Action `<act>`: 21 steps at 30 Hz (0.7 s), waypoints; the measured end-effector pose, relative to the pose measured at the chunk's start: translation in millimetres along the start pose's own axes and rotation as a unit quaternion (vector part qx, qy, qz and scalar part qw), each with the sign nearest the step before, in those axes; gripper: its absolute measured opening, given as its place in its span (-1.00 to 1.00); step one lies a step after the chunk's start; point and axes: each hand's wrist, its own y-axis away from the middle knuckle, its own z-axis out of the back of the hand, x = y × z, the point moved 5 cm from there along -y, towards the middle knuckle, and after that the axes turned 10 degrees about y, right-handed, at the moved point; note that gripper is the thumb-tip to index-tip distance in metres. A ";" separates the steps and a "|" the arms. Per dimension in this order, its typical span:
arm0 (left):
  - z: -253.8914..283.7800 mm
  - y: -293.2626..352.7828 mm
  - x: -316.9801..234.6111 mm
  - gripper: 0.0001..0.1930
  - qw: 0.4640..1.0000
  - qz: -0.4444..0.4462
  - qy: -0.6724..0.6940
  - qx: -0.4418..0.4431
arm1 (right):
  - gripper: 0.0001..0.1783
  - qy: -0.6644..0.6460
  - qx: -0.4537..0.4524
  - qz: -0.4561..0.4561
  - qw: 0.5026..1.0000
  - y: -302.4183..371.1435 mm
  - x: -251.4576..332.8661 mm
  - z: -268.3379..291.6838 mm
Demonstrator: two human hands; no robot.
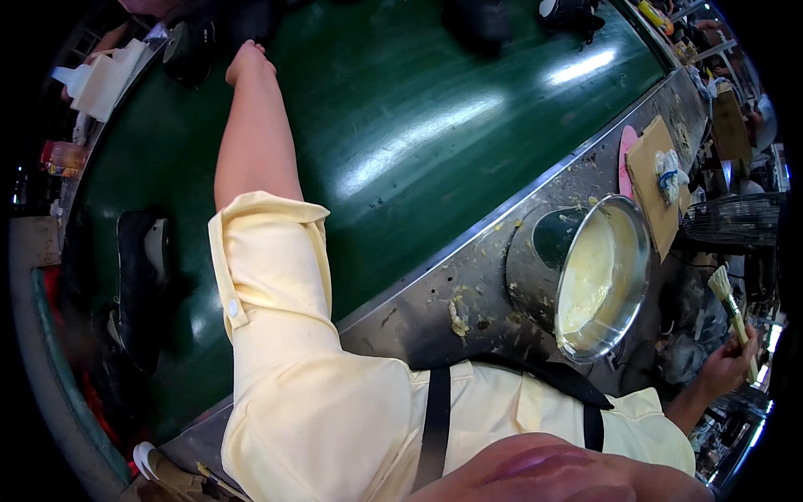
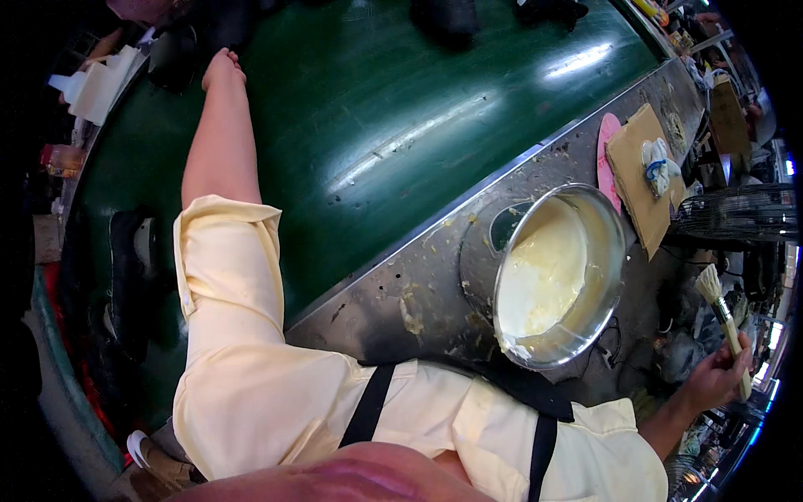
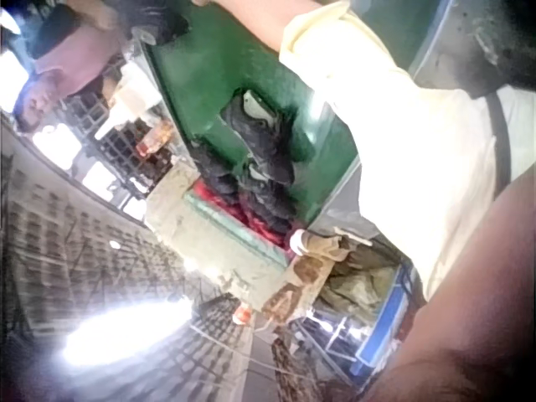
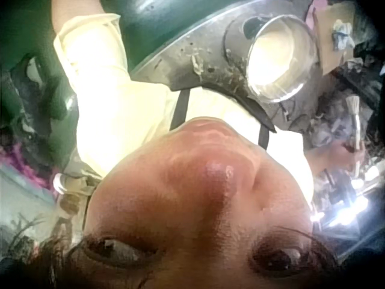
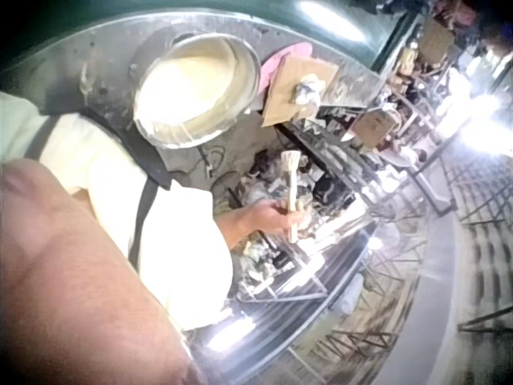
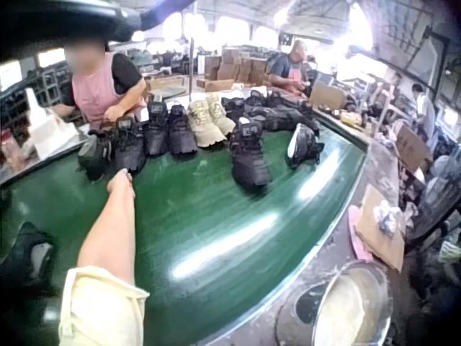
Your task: The person applies glue to the inner surface of shoe soles using a brush and then places the components onto a moving conveyor belt.
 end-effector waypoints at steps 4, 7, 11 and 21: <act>28.4 13.7 5.0 -0.72 0.999 -0.021 -0.045 0.010 | -0.70 -0.380 0.054 -0.134 0.913 20.7 -59.6 -12.1; 62.8 67.4 3.0 -0.62 0.988 0.025 -0.143 0.045 | -0.77 -0.469 0.010 -0.146 0.871 40.9 -69.9 -15.0; 146.6 185.5 1.4 -0.68 0.928 0.047 -0.311 0.197 | -0.72 -0.291 -0.069 -0.177 0.938 62.5 -54.7 -2.2; 108.3 112.6 -54.7 -0.45 0.954 0.115 -0.231 0.153 | -0.69 -0.440 -0.090 -0.433 0.781 103.6 -65.1 -14.2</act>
